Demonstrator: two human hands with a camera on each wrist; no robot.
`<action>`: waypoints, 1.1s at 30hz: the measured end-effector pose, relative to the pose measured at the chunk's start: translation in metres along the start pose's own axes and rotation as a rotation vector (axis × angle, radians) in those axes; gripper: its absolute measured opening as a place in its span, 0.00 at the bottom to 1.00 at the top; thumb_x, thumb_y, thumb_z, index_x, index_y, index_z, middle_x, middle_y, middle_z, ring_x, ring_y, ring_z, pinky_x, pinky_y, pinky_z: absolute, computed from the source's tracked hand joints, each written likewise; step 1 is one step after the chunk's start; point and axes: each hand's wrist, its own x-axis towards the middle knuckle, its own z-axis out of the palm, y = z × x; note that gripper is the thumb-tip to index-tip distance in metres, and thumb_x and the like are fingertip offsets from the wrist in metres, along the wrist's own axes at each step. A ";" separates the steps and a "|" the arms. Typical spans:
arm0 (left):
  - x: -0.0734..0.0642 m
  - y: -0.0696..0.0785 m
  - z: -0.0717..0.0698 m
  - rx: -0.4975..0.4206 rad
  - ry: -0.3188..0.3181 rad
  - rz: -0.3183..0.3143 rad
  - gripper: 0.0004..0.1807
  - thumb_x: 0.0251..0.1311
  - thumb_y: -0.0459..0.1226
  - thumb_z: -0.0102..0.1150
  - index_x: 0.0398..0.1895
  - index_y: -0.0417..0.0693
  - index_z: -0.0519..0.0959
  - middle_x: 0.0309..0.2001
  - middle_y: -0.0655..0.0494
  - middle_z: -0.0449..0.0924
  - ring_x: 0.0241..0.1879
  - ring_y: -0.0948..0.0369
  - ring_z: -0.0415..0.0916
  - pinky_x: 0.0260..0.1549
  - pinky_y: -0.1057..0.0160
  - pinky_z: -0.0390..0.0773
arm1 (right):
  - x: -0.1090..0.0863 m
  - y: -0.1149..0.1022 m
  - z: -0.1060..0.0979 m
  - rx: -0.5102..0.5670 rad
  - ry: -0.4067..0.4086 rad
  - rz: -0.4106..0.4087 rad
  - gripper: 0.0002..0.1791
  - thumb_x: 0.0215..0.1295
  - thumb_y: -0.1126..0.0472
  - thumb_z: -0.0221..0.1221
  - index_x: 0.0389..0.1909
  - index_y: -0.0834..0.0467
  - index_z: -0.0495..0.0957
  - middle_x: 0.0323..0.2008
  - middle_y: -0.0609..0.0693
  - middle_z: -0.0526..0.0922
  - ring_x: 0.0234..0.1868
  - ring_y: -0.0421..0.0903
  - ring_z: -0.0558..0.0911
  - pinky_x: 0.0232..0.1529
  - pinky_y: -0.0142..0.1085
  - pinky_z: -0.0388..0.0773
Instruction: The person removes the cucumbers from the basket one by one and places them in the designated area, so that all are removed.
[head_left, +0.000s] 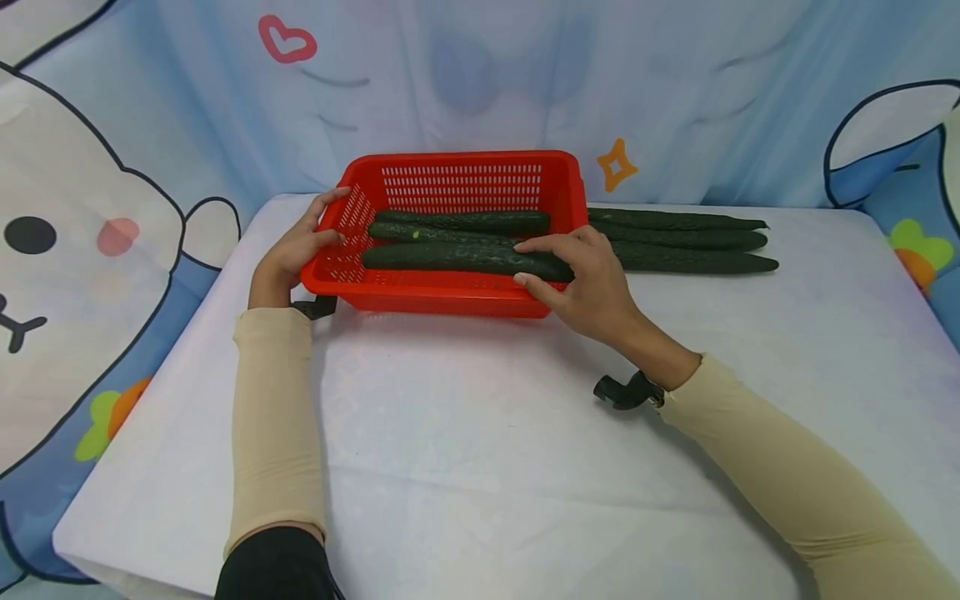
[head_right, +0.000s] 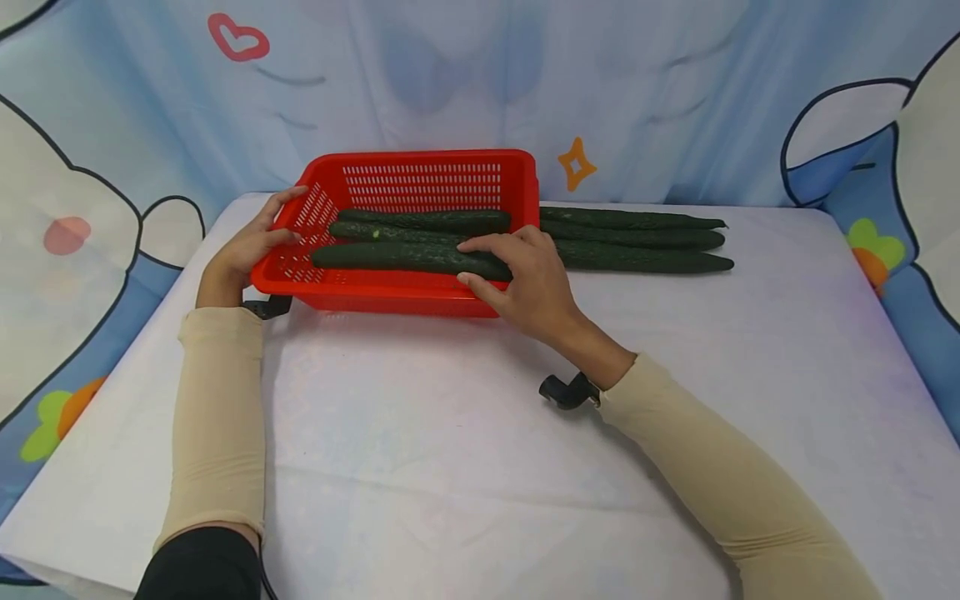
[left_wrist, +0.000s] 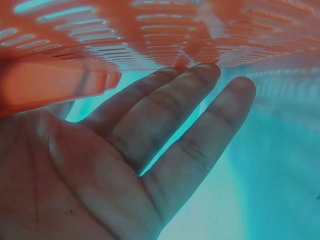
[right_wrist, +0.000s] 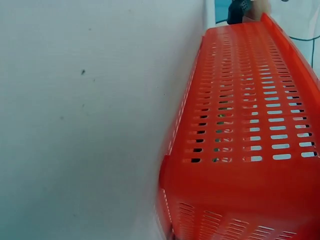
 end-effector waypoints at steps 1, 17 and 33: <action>0.001 0.000 0.000 0.002 0.001 0.002 0.38 0.67 0.30 0.42 0.74 0.77 0.51 0.70 0.46 0.55 0.46 0.57 0.78 0.38 0.65 0.86 | 0.000 0.000 0.000 0.001 0.004 -0.007 0.21 0.55 0.58 0.71 0.52 0.55 0.83 0.41 0.54 0.86 0.42 0.49 0.71 0.42 0.43 0.65; 0.002 0.001 0.004 0.012 0.003 -0.021 0.38 0.68 0.31 0.43 0.74 0.79 0.50 0.71 0.48 0.53 0.53 0.53 0.72 0.41 0.65 0.85 | -0.012 0.002 -0.008 0.083 0.068 0.030 0.22 0.55 0.61 0.71 0.53 0.56 0.81 0.47 0.53 0.84 0.44 0.48 0.70 0.43 0.41 0.64; 0.000 -0.001 0.001 0.013 0.004 -0.030 0.39 0.68 0.32 0.44 0.74 0.80 0.49 0.72 0.49 0.52 0.53 0.54 0.72 0.40 0.66 0.85 | -0.026 0.010 -0.016 0.102 0.088 0.016 0.23 0.54 0.66 0.70 0.53 0.55 0.82 0.41 0.53 0.83 0.43 0.48 0.69 0.44 0.40 0.63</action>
